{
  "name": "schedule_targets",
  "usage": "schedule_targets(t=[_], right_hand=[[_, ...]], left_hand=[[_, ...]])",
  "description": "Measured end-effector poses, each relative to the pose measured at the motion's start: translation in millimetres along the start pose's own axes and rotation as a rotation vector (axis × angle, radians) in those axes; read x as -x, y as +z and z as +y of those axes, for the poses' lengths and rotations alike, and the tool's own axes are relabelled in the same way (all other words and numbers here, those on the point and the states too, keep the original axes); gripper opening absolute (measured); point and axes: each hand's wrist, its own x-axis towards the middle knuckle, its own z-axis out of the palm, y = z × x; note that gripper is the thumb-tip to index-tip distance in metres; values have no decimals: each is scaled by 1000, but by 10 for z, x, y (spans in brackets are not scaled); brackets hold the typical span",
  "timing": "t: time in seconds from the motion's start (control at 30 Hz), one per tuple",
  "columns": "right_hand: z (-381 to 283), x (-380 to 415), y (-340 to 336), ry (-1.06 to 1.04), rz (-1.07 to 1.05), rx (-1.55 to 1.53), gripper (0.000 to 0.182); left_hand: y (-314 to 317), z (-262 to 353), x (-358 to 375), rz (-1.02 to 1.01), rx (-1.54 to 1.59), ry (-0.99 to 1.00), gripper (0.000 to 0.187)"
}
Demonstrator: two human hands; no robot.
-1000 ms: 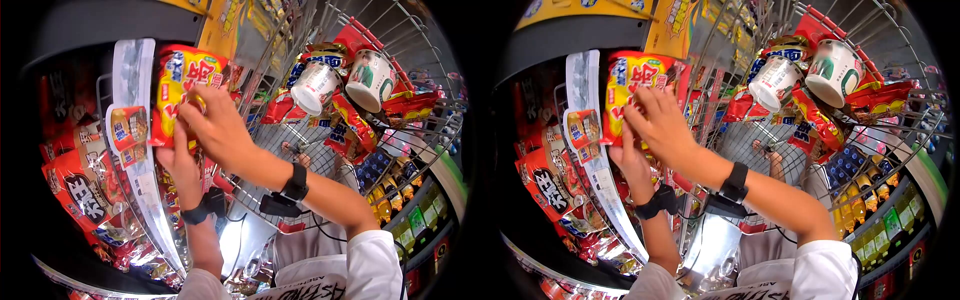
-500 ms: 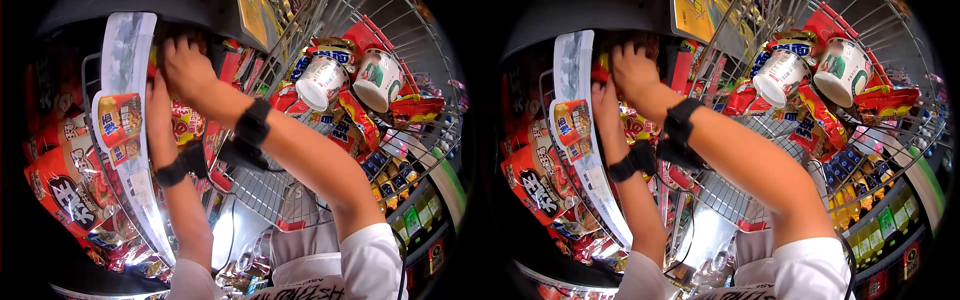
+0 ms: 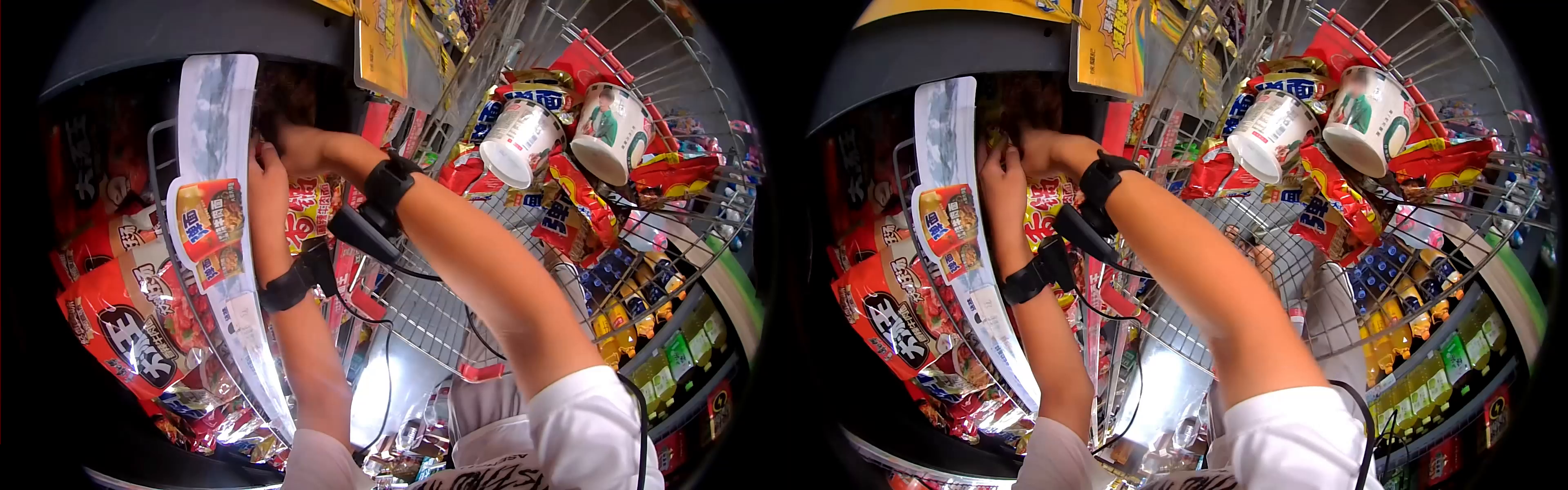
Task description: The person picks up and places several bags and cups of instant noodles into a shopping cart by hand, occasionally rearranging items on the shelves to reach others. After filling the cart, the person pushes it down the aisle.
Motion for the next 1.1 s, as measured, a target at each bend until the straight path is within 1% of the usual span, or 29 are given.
schedule_targets(t=[0.03, 0.1, 0.13, 0.17, 0.23, 0.3, 0.33, 0.37, 0.43, 0.47, 0.5, 0.57, 0.6, 0.63, 0.67, 0.7, 0.73, 0.77, 0.8, 0.83, 0.87, 0.9, 0.93, 0.97, 1.03, 1.07, 1.1], right_hand=[[50, 2, 20, 6, 0, 4, 46], [165, -86, 35, -22, -4, 83, 39], [63, -7, 25, -77, 63, 64, 35], [-15, 69, -23, 20, -6, 128, 35], [-227, 272, -141, 83, -76, 312, 33], [-306, 640, -105, -93, 314, 264, 29], [-419, 887, -173, -91, 322, 278, 27], [-587, 1180, -314, -96, 324, 288, 27], [-808, 1740, -588, -41, 220, 340, 23], [-904, 1981, -764, 76, 156, 444, 23], [-979, 2228, -927, 199, 87, 547, 24], [-1035, 2650, -1286, 253, 317, 757, 25], [-974, 2836, -1472, 313, 420, 891, 27], [-1020, 3015, -1712, 380, 409, 1074, 30], [-1005, 3182, -1911, 566, 337, 1330, 41], [-904, 3367, -2077, 423, 469, 1644, 43], [-895, 3469, -2233, 515, 438, 1755, 52], [-846, 3569, -2384, 515, 403, 1778, 53], [-715, 3664, -2503, 501, 314, 1893, 49], [-638, 3727, -2613, 485, 217, 2014, 44], [-646, 3776, -2725, 492, 195, 2040, 44], [-669, 3771, -2767, 462, 155, 1958, 39], [-689, 3736, -2749, 427, 122, 1866, 35], [-764, 3704, -2707, 421, 116, 1867, 35], [-1248, 3483, -2544, 683, 188, 1489, 25], [-1438, 3415, -2514, 591, 173, 1416, 24], [-1620, 3316, -2492, 574, 84, 1361, 24]], left_hand=[[6, -26, 33, -3, 6, -3, 30], [37, -80, 19, -40, -11, 11, 32], [45, -80, 34, -33, -31, 16, 32], [16, -104, 41, -44, -178, 133, 39], [-12, -48, 51, -40, -74, 43, 33], [-18, 40, 65, -13, -57, 33, 35], [-20, 48, 70, 14, -107, 65, 36], [-13, 87, 75, 37, -138, 53, 36], [-13, 219, 151, 106, -86, 79, 37], [-23, 246, 199, 76, -71, 63, 37], [-46, 269, 264, 118, -197, 230, 37], [-76, 370, 475, 151, -123, 299, 35], [-91, 402, 597, 136, -162, 282, 32], [-86, 433, 731, 107, -71, 262, 31], [-87, 495, 868, 80, 12, 218, 30], [-106, 560, 1016, 46, 84, 171, 29], [-139, 637, 1144, 34, 75, 162, 29], [-145, 745, 1253, 2, 185, 135, 29], [-97, 839, 1343, -25, 317, 103, 29], [-77, 889, 1438, -41, 309, 117, 28], [-69, 988, 1494, -83, 249, 177, 29], [-96, 1091, 1553, -128, 176, 235, 29], [-93, 1158, 1603, -201, 204, 212, 29], [-75, 1184, 1643, -198, 202, 205, 29], [-23, 1225, 1700, -314, 499, 79, 33], [-11, 1262, 1704, -345, 520, 103, 39], [-2, 1343, 1710, -375, 585, 122, 43]])
